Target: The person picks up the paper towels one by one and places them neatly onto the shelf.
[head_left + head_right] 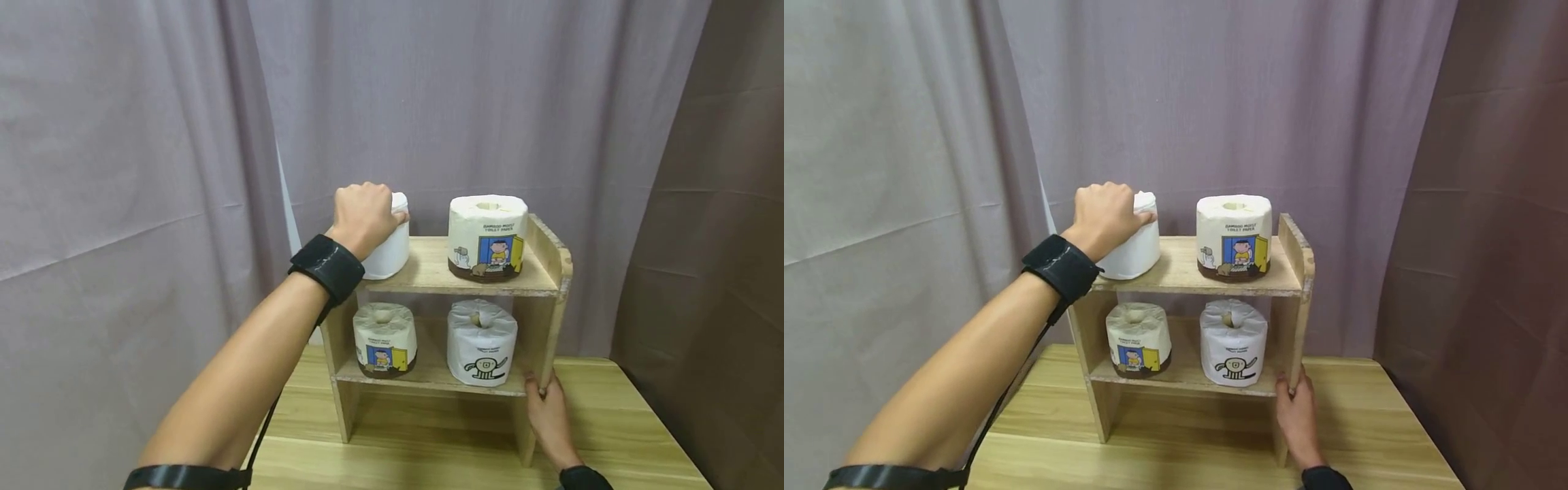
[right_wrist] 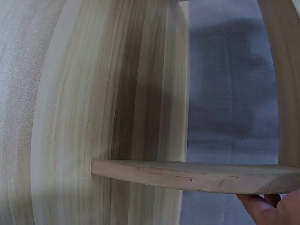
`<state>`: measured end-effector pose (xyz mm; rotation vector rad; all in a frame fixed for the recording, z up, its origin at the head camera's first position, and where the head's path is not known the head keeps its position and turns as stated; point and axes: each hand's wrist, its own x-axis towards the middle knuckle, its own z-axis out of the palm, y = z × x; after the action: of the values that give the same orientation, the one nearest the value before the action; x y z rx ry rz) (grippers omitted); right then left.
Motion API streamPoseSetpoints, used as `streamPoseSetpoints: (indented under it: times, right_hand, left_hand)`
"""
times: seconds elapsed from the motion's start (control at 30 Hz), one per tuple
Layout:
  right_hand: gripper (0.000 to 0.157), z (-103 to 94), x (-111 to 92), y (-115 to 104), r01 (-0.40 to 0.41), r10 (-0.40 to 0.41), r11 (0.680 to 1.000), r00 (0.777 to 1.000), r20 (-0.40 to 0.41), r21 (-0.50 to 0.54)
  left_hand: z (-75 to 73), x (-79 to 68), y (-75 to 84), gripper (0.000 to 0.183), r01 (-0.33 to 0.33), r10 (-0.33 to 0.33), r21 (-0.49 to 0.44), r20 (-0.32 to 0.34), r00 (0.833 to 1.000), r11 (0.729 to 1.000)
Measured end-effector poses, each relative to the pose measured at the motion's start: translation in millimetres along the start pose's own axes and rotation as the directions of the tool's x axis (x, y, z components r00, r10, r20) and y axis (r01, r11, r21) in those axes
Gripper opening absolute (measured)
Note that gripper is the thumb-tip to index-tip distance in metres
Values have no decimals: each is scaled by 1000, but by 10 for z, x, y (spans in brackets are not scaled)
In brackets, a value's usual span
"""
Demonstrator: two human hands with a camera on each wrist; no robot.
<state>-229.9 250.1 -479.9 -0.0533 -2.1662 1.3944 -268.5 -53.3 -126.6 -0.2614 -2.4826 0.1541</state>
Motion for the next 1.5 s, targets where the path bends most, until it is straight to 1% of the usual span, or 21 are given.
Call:
streamPoseSetpoints:
  times: [0.1, 0.27, 0.43, 0.57, 0.77, 0.87, 1.0, 1.07, 1.2, 1.33, 1.5]
  right_hand:
    - [40, -7, -4, 1, 1, -1, 1000, 1000, 19, -1]
    - [42, 36, 0, 20, 3, -4, 1000, 999, 44, 31]
    - [41, 63, 6, 54, 11, -13, 999, 999, 44, 38]
    - [42, 63, 23, 61, 4, -5, 1000, 999, 46, 22]
    - [40, 66, 61, 59, -1, 0, 1000, 999, 39, 11]
    - [40, 50, 61, 60, -3, 2, 1000, 999, 45, 12]
    - [41, 28, 74, 55, -5, 4, 1000, 999, 41, 4]
    - [42, 16, 89, 52, -1, 2, 1000, 999, 36, -4]
    - [42, 1, 101, 53, 7, -7, 1000, 999, 32, -12]
    - [44, -4, 93, 58, 0, 0, 1000, 999, 45, -3]
    - [45, 8, 92, 60, -4, 5, 1000, 999, 46, -6]
  left_hand:
    - [-14, -22, -37, 51, -12, 12, -9, 10, 1000, 1000]
    - [2, -53, -117, 55, -28, 29, -16, 34, 999, 999]
    - [33, -69, -202, 57, -17, 18, -40, 29, 999, 999]
    - [47, -84, -257, 56, -20, 21, -69, 6, 1000, 997]
    - [48, -91, -316, 55, -69, 66, -103, -38, 997, 992]
    - [59, -91, -346, 56, -110, 106, -107, -43, 993, 988]
    - [76, -85, -389, 59, -175, 172, -91, -42, 984, 980]
    - [81, -78, -404, 58, -196, 193, -92, -48, 980, 976]
    - [78, -65, -426, 61, -216, 211, -103, -56, 976, 971]
    - [68, -49, -446, 63, -236, 231, -105, -53, 971, 966]
    - [67, -47, -512, 60, -258, 253, -132, -54, 966, 957]
